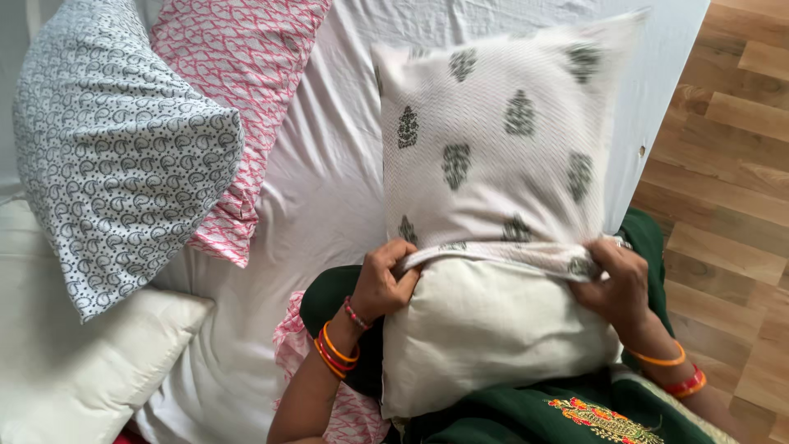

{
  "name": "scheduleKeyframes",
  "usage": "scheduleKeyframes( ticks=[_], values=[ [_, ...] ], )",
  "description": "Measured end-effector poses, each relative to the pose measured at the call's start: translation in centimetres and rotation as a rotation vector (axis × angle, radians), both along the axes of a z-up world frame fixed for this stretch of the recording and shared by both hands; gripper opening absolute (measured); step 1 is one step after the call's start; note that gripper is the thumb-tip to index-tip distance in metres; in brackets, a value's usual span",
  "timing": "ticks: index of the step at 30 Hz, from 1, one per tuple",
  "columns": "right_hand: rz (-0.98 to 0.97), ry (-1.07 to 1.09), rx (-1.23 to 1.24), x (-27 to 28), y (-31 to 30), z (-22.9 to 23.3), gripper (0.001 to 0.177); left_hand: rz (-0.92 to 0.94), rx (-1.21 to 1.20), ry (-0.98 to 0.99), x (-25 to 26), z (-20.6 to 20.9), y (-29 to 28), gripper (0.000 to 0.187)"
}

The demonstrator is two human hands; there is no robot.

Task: The person puts a patterned cover onto a white pillow by hand while sitting on a bed.

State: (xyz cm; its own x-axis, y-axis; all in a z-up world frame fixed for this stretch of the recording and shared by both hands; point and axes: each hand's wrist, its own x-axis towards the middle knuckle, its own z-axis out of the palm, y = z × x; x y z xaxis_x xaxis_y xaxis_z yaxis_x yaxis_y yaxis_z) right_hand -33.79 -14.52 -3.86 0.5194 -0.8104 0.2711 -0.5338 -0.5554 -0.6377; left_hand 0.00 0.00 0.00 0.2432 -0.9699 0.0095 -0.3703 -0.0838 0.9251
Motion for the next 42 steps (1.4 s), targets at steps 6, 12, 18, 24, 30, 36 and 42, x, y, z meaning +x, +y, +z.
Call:
scheduleKeyframes(
  ticks=[6, 12, 18, 24, 30, 36, 42],
  values=[
    [-0.044, -0.082, -0.049, 6.1, -1.1, 1.3, 0.026, 0.073, -0.285, -0.337, -1.1, -0.4, -3.5, 0.026],
    [0.133, 0.101, -0.061, 3.1, 0.7, -1.5, 0.026, 0.107, -0.229, -0.833, 0.3, -3.0, -1.6, 0.028],
    [0.067, 0.039, -0.026, -0.8, 3.4, -2.7, 0.028, 0.094, 0.116, -0.769, 0.4, -5.7, 3.2, 0.021],
    [-0.162, -0.127, -0.216, 2.5, -0.9, -1.2, 0.041, 0.302, -0.131, -0.357, 0.3, -2.5, 0.1, 0.018],
    [-0.018, -0.785, -0.567, 6.2, -4.1, 6.1, 0.046, 0.437, -0.406, -0.078, 2.0, 5.6, -4.3, 0.013],
    [-0.134, -0.528, -0.482, 10.6, -11.7, 5.4, 0.031, 0.383, -0.494, -0.449, 5.0, 11.1, -5.9, 0.052],
    [-0.100, -0.101, -0.459, 14.4, -13.4, -4.1, 0.024, 0.358, -0.467, -0.594, -0.7, 4.5, -6.3, 0.055]
  ],
)
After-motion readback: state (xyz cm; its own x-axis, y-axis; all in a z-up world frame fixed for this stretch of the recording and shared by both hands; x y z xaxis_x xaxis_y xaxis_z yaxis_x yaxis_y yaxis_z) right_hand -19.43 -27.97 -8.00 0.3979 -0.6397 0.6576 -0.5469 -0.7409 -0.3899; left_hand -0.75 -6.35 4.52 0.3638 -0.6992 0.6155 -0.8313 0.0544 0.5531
